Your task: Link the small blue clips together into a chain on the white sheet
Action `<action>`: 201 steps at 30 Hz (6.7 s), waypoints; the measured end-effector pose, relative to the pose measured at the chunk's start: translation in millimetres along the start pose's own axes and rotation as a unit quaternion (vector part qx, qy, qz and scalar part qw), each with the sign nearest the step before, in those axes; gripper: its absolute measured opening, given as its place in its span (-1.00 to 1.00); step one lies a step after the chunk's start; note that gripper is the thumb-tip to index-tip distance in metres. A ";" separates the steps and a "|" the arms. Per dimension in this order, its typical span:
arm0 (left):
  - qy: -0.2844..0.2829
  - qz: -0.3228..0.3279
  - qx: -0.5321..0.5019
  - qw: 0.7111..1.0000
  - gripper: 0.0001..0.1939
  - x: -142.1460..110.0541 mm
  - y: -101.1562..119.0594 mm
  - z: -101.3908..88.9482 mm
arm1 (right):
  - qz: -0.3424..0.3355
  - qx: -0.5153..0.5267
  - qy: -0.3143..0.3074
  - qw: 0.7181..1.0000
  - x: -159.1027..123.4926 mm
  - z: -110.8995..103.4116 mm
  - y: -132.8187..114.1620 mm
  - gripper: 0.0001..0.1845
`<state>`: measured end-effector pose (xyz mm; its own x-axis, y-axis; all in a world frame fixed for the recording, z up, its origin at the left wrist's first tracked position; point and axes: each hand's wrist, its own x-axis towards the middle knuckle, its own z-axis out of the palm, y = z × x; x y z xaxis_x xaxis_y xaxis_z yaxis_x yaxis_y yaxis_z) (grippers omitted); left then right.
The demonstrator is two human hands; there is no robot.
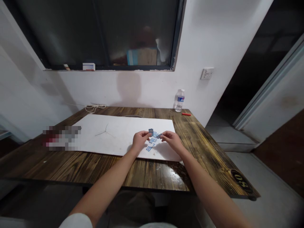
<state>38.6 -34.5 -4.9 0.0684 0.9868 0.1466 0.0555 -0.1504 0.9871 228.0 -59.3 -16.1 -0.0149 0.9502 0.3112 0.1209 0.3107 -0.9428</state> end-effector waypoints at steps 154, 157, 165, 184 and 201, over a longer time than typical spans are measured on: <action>0.005 0.013 -0.014 1.000 -0.64 8.3 -3.6 -5.3 | 0.002 0.075 0.041 0.996 -2.6 -4.7 -10.3 -0.60; -0.003 0.011 -0.008 1.000 -0.62 6.3 -2.0 -3.6 | -0.014 0.077 0.075 0.994 -3.9 -3.9 -12.8 -0.59; -0.048 0.015 -0.001 0.999 -0.65 -0.9 1.4 1.5 | -0.134 -0.083 0.099 0.982 -12.2 -1.3 -14.7 -0.76; -0.118 -0.017 0.011 0.993 -0.62 -6.6 4.2 4.9 | -0.212 -0.233 -0.021 0.949 -15.9 8.5 -8.2 -0.91; -0.164 0.006 0.019 0.986 -0.63 -8.2 8.1 5.4 | -0.201 -0.205 -0.040 0.957 -12.3 7.3 -8.2 -0.83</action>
<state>43.9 -44.2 1.6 0.3881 0.9134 0.1226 0.0888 -0.1695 0.9815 219.9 -73.3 -13.1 -0.2165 0.7594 0.6136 0.4692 0.6321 -0.6167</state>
